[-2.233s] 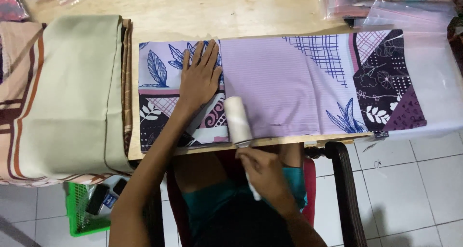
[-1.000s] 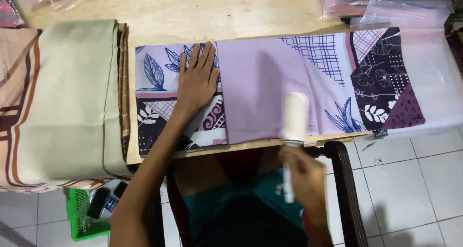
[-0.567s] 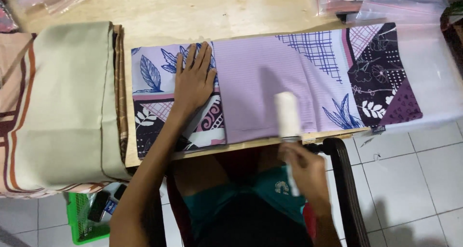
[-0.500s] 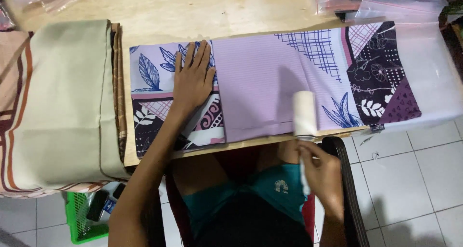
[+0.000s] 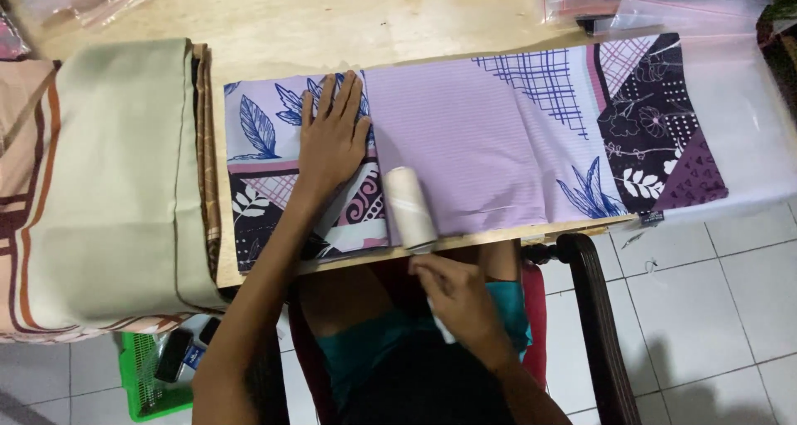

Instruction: The person uses a white cylindrical roller to smooth and roll a piece of patterned fabric on a wooden table. They repeatedly roll the fabric back and forth, then fold it and continue rolling to create a tight roll.

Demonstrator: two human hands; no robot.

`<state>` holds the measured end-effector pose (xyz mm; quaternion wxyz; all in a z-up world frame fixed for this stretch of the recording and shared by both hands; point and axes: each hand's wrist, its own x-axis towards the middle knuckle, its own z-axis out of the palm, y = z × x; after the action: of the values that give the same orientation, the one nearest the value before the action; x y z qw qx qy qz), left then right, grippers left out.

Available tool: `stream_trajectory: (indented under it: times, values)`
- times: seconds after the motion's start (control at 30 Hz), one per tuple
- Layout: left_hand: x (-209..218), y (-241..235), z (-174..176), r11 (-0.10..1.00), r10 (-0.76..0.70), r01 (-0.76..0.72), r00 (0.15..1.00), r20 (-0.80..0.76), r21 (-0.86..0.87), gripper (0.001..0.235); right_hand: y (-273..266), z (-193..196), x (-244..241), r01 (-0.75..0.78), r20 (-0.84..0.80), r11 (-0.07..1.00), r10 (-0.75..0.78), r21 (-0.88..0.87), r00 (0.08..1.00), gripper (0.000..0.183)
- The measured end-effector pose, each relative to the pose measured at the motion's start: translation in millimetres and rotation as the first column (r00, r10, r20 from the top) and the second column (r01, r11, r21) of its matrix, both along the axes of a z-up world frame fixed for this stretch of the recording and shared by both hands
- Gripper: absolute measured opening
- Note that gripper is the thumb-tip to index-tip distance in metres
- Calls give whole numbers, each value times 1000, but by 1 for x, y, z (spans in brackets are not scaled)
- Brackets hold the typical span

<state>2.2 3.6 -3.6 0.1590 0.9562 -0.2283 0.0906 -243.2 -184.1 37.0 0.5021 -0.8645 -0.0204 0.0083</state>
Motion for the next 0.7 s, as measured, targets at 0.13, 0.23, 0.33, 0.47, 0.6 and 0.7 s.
stream_trajectory:
  times: [0.13,0.23,0.33,0.47,0.6,0.7]
  values:
    - [-4,-2,6,1000,2,-3,1000,-30,-25,61,-36,4,-12,211,-171,965,-236,-156,957,24]
    - [2,-1,-20,998,33,-31,999,40,-52,57,-60,14,-17,389,8,907,-392,-161,920,21]
    - [-1,-3,-1,1000,18,-18,1000,-11,1,61,-88,15,-24,443,33,876,-445,-189,895,21]
    - [0,-3,-5,999,30,-30,1000,-1,22,61,-67,0,-23,437,18,889,-439,-137,898,23]
    - [-4,0,3,1000,4,-4,1000,-15,-14,63,2,-8,-16,124,169,990,-111,-67,979,17]
    - [-4,-1,4,1000,-13,13,1000,-16,-27,64,29,-11,-12,-40,96,998,35,56,995,18]
